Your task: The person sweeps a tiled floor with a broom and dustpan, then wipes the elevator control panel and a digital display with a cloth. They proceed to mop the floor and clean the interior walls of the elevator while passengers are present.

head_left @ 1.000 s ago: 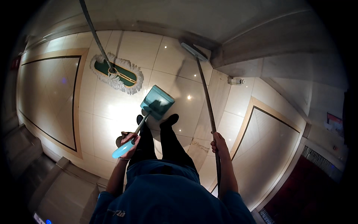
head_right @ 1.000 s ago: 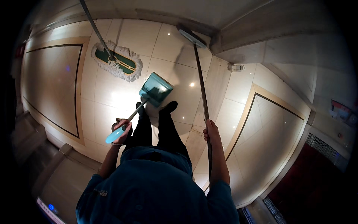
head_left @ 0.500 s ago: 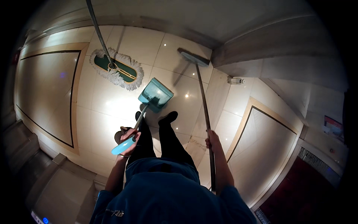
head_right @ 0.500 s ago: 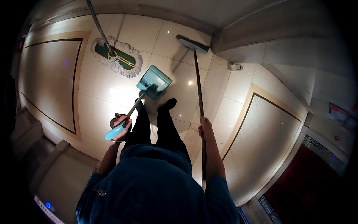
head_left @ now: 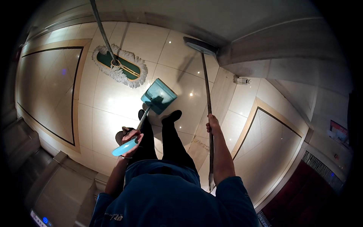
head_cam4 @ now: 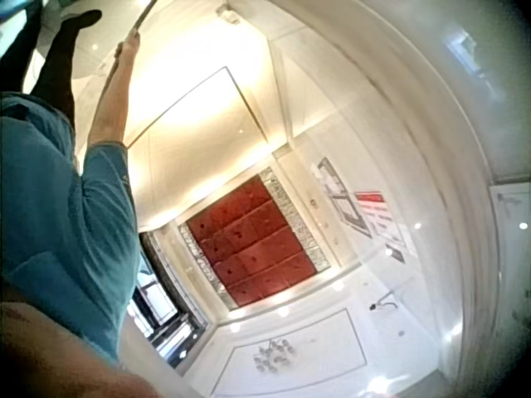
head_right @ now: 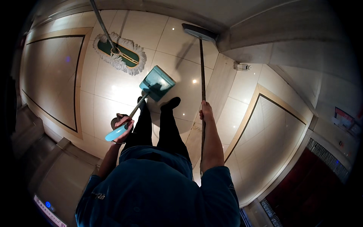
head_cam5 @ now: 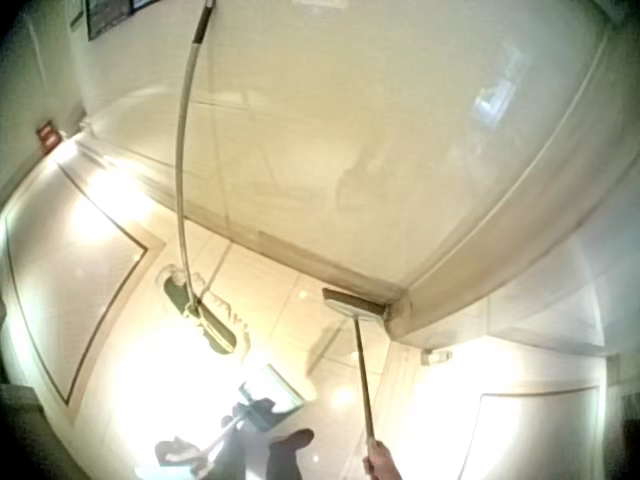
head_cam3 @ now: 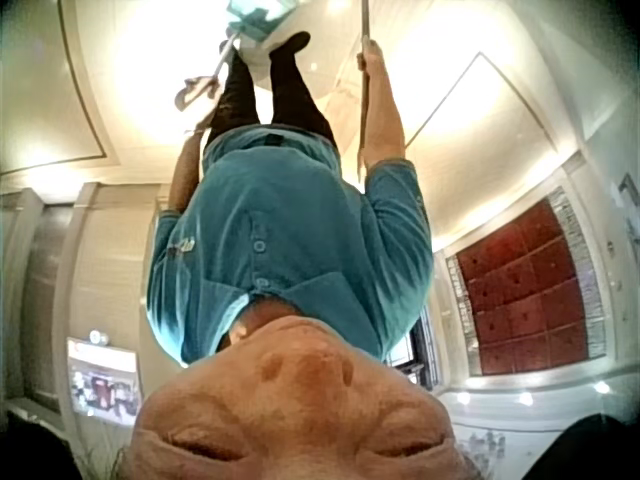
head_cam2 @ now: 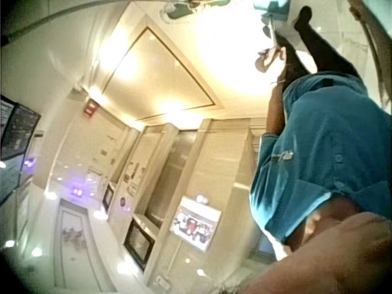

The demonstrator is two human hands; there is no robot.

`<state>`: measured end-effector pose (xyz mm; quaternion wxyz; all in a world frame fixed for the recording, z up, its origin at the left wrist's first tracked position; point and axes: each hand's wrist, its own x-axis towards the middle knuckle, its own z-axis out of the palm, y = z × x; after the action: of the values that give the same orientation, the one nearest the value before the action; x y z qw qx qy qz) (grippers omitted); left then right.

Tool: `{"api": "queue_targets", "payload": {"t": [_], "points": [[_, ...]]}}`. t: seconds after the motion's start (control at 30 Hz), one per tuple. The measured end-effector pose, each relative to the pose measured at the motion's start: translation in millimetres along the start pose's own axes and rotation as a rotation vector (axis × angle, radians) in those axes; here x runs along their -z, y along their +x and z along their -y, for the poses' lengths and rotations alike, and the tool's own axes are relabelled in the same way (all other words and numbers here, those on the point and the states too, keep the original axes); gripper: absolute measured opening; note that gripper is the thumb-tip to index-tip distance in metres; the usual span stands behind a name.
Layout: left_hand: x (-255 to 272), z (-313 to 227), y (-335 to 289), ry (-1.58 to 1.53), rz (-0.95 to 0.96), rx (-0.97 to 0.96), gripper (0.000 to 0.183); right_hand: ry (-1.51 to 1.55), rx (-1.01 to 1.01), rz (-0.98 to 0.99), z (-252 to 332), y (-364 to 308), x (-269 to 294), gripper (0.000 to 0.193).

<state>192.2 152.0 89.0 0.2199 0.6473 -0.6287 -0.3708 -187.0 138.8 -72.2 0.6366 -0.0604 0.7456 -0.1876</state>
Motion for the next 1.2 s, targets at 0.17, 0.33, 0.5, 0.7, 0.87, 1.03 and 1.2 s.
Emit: {"api": "queue_targets", "payload": {"t": [0.17,0.33,0.5,0.7,0.87,1.03,1.2], "points": [[-3.0,11.3,-5.0,-0.069,-0.013,0.041,0.008,-0.049,-0.055,0.02,-50.1,-65.1,10.5,0.039],[-3.0,16.0,-7.3,-0.08,-0.052,0.014,0.008,-0.142,-0.068,0.001,-36.7,-168.9,14.8,0.034],[-0.8,14.6,-6.7,-0.073,-0.01,0.042,0.008,-0.463,0.351,-0.039,-6.7,-106.5,-7.4,0.038],[1.0,16.0,-6.9,0.042,0.067,0.172,0.007,-1.024,0.551,-0.214,76.8,-10.5,-22.7,0.036],[3.9,4.5,-8.8,0.007,0.001,0.078,0.009,-1.154,0.337,-0.207,-18.8,-34.1,86.8,0.037],[3.9,11.9,-5.1,-0.031,0.041,0.081,0.008,-0.972,0.207,-0.292,-130.4,-134.7,150.0,0.035],[0.4,6.5,5.1,0.0,0.107,0.046,0.008,-0.524,0.073,-0.274,-120.6,-183.1,118.4,0.037]]}}
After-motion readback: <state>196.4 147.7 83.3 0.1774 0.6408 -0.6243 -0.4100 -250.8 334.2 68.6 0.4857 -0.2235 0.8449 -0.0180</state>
